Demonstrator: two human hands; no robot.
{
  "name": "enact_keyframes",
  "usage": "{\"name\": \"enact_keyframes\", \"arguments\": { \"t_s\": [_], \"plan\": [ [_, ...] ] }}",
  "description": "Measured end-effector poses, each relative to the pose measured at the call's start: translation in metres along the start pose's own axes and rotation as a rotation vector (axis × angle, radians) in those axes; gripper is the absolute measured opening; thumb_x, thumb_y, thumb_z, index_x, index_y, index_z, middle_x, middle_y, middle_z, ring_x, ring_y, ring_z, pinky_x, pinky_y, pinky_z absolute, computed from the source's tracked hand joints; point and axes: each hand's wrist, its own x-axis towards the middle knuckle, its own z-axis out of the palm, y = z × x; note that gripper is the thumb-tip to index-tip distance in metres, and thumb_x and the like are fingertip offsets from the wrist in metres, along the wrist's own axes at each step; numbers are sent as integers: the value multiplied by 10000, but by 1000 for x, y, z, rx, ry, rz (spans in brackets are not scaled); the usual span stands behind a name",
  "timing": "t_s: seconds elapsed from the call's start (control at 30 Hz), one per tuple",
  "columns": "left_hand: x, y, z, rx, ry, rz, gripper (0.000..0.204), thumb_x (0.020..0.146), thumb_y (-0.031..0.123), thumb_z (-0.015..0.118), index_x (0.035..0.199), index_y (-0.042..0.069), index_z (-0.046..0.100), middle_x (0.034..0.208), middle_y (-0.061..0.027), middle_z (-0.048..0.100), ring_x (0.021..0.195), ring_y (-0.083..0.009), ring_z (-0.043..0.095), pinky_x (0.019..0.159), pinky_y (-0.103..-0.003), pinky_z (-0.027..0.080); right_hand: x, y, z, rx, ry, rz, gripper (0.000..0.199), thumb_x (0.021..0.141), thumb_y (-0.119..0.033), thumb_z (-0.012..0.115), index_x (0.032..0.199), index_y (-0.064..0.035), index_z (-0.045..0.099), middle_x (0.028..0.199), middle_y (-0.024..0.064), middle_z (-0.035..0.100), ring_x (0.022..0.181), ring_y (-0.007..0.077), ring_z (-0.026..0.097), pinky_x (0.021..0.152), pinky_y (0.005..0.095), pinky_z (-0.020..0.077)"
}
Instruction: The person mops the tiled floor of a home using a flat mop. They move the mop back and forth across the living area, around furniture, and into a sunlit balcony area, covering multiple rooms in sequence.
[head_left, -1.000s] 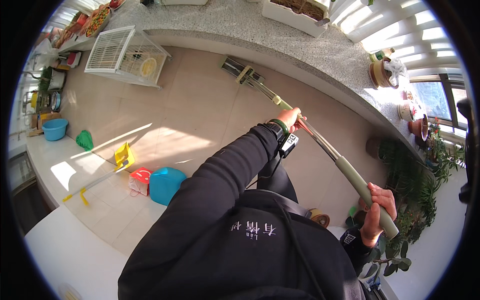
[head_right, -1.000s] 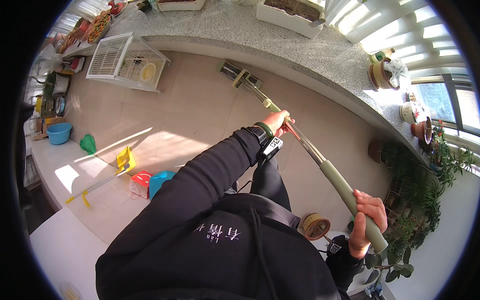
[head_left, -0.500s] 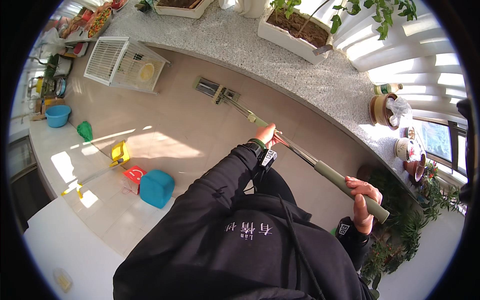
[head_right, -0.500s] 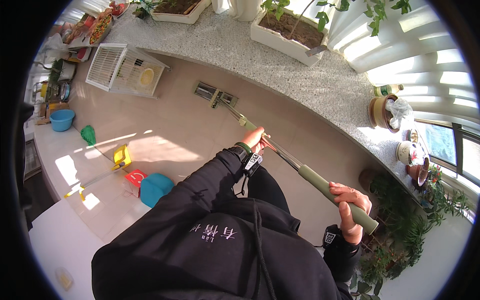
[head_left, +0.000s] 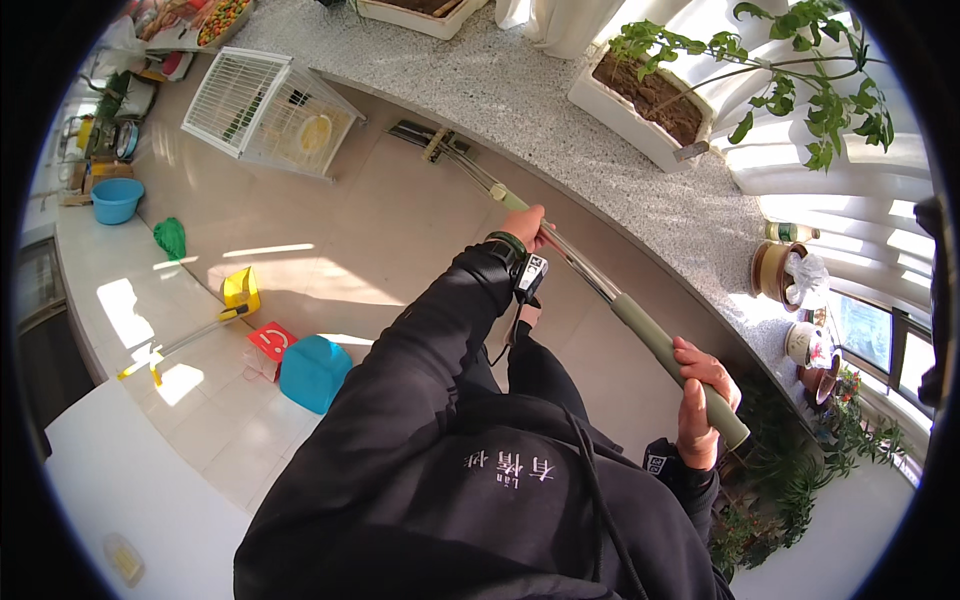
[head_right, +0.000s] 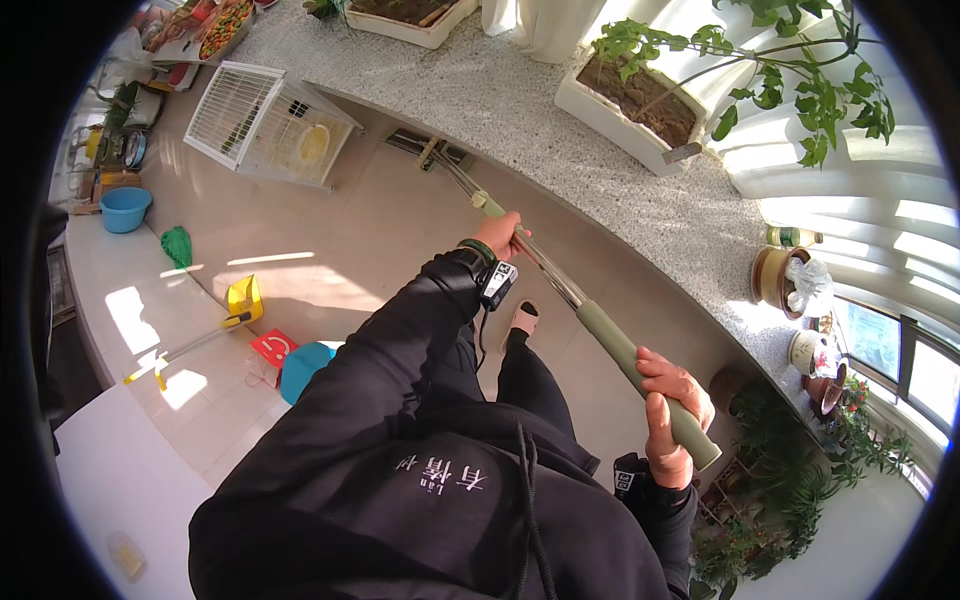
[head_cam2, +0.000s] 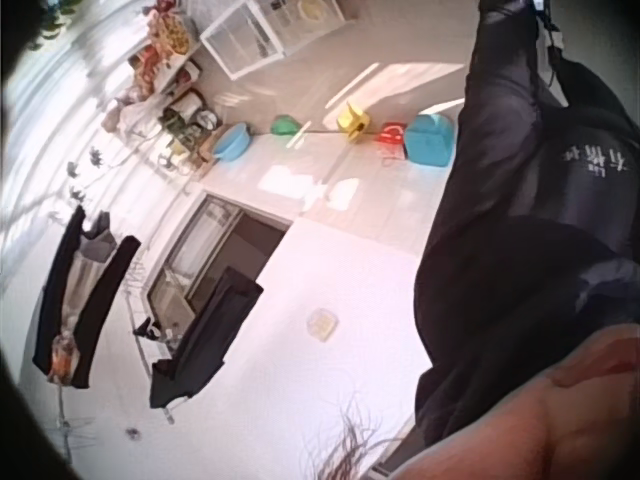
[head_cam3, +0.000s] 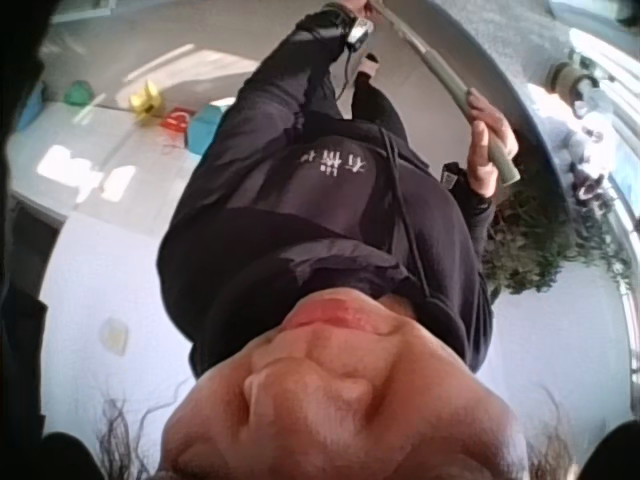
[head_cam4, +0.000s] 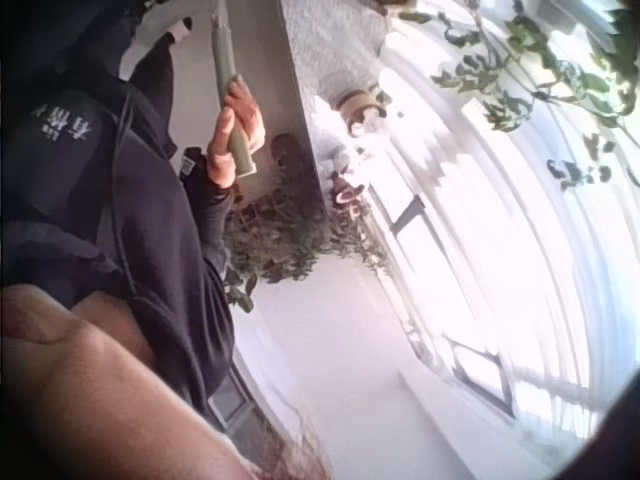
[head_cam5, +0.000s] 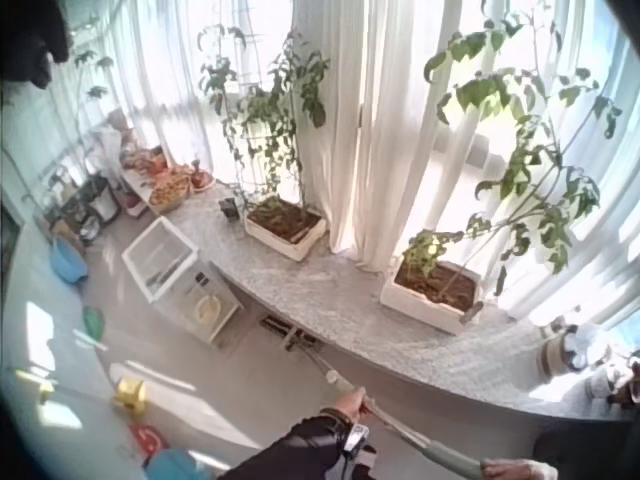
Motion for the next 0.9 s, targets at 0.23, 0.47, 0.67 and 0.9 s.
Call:
{"name": "enact_keyframes", "arguments": {
  "t_s": [0.23, 0.47, 0.67, 0.9],
  "plan": [
    [28, 39, -75, 46, -18, -73, 191, 900, 153, 507, 975, -21, 487, 840, -152, 635, 644, -234, 604, 524, -356, 501, 37, -12, 65, -124, -174, 52, 137, 811, -83, 601, 861, 36, 646, 979, 196, 698, 1070, 363, 653, 941, 429, 491],
    [-70, -30, -113, -50, 2, -202, 204, 971, 181, 492, 952, -22, 491, 853, -134, 575, 745, -234, 607, 721, -416, 561, 20, -35, 44, 41, -133, 247, 202, 758, -143, 641, 802, 54, 645, 920, 191, 698, 1019, 366, 665, 928, 441, 499],
    [-80, 6, -111, -77, -76, -153, 203, 954, 144, 487, 979, -57, 474, 860, -153, 575, 751, -264, 617, 736, -442, 573, 15, -37, 53, 73, -23, 95, 255, 789, -209, 663, 802, 44, 630, 902, 203, 692, 946, 371, 673, 900, 460, 508],
    [-6, 87, -137, -75, 47, 40, 164, 918, 105, 495, 948, -55, 477, 840, -170, 588, 755, -312, 640, 685, -469, 571, 45, -15, 128, 33, -187, -10, 122, 819, -82, 631, 858, 32, 644, 986, 204, 692, 1049, 365, 652, 962, 449, 473]
  ]
}}
